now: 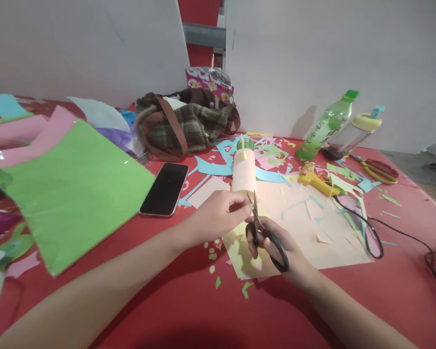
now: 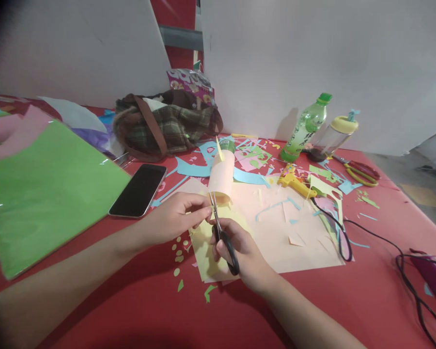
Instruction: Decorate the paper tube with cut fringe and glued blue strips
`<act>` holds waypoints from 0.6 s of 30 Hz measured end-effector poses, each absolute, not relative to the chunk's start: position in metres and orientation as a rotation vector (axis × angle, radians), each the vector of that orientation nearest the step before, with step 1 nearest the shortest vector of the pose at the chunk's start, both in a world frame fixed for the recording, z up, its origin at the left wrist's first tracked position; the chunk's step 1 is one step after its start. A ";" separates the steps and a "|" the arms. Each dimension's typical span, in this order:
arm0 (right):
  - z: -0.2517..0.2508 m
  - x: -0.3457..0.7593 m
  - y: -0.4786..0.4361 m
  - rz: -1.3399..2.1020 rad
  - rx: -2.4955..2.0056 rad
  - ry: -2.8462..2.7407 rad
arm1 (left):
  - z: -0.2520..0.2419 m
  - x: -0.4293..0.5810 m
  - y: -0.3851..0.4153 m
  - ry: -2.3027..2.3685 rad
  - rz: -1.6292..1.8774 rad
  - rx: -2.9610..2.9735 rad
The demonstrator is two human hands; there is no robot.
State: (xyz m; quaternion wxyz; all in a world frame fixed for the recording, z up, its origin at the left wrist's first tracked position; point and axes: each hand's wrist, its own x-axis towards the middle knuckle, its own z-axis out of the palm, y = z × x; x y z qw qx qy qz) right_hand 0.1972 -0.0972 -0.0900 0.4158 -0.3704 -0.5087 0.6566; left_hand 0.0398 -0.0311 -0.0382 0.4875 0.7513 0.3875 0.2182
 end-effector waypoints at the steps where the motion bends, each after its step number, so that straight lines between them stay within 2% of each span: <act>1: -0.089 0.197 -0.097 1.654 -0.935 -1.275 | -0.037 0.039 -0.031 0.949 0.519 1.839; 11: -0.088 0.196 -0.098 1.690 -0.985 -1.269 | -0.038 0.031 -0.023 0.936 0.336 1.954; 18: -0.090 0.196 -0.096 1.594 -1.062 -1.214 | -0.038 0.031 -0.023 0.915 0.293 1.933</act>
